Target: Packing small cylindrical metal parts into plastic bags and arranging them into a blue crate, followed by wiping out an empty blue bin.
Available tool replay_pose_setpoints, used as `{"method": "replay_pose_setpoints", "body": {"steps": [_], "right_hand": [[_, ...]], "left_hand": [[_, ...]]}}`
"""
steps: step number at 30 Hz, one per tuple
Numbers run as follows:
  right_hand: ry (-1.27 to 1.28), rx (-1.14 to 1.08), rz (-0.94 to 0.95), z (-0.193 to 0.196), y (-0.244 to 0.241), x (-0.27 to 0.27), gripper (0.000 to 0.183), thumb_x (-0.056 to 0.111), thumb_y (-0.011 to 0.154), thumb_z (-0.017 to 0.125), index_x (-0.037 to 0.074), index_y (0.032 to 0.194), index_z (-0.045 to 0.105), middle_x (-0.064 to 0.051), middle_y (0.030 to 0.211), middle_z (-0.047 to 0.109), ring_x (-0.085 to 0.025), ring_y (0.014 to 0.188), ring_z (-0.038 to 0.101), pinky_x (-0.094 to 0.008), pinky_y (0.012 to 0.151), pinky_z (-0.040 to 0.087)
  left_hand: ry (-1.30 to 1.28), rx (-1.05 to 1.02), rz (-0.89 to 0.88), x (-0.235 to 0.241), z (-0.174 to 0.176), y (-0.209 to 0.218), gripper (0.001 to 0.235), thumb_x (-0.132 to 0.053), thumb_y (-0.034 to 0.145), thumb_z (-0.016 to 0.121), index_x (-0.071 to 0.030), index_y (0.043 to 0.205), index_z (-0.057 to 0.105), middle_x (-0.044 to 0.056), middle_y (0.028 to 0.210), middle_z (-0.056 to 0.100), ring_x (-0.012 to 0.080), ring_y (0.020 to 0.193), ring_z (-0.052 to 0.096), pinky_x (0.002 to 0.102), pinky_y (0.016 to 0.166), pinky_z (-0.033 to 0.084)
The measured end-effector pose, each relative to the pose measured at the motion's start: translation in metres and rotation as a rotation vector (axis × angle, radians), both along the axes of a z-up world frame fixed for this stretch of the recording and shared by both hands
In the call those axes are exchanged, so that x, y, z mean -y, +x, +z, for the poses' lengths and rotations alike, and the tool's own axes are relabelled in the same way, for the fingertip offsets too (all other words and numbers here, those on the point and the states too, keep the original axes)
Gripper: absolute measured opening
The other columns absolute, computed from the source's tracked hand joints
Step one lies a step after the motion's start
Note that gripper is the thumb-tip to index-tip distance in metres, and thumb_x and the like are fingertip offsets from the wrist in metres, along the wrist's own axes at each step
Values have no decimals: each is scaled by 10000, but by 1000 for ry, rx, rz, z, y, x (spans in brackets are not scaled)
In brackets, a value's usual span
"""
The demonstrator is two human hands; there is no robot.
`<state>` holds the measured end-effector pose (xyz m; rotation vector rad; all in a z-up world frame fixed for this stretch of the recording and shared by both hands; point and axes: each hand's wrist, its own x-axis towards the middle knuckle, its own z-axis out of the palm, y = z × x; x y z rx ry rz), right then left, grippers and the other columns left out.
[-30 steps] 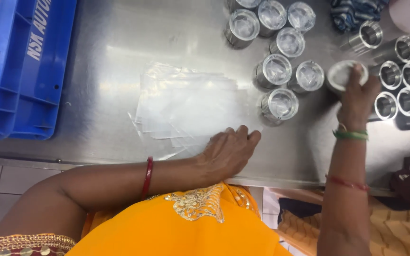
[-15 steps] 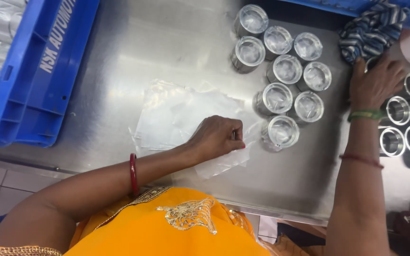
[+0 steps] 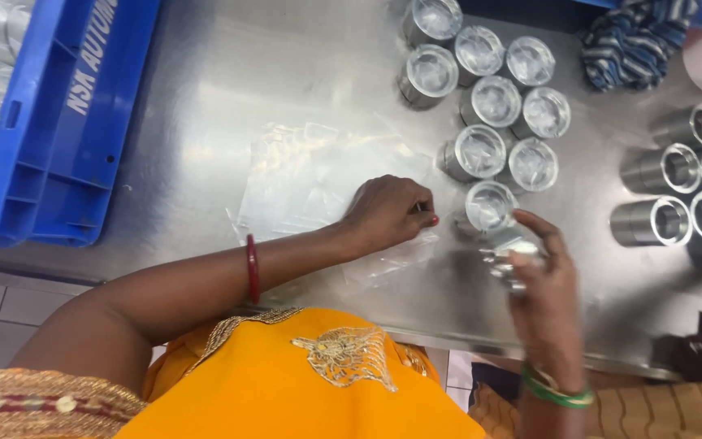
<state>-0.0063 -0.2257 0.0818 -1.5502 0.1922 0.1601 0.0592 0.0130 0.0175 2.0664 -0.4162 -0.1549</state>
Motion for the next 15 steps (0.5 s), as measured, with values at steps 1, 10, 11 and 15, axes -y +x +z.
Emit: {"method": "replay_pose_setpoints", "body": {"steps": [1,10,11,15], "right_hand": [[-1,4,-7,5,0,-19,725,240,819,822,36,1458,546,-151,1153,677,-183,951,683,-258,811,571],[-622,26,176,3,24,-114,557,344,885,768,40,1265,496,-131,779,687,-171,694,622,-308,601,466],[-635,44,131,-1,27,-113,485,363,974,691,31,1270,497,-118,715,637,-167,628,580,-323,564,437],[-590,199,108,-1,31,-111,433,357,1050,623,23,1295,496,-55,662,566,-138,567,496,-326,526,400]], "left_hand": [[-1,4,-7,-3,-1,-5,189,-280,849,738,-92,839,758,106,776,768,275,670,717,409,665,547],[-130,-273,-131,-76,43,-22,218,-301,1029,479,-84,1014,488,86,643,654,272,583,725,389,554,559],[-112,-140,-149,-77,43,-18,209,-289,1040,488,-82,1022,468,95,637,629,285,569,694,403,546,527],[-122,245,-140,-68,53,-2,197,-246,1051,541,-68,1033,458,116,665,611,304,588,637,434,545,458]]}}
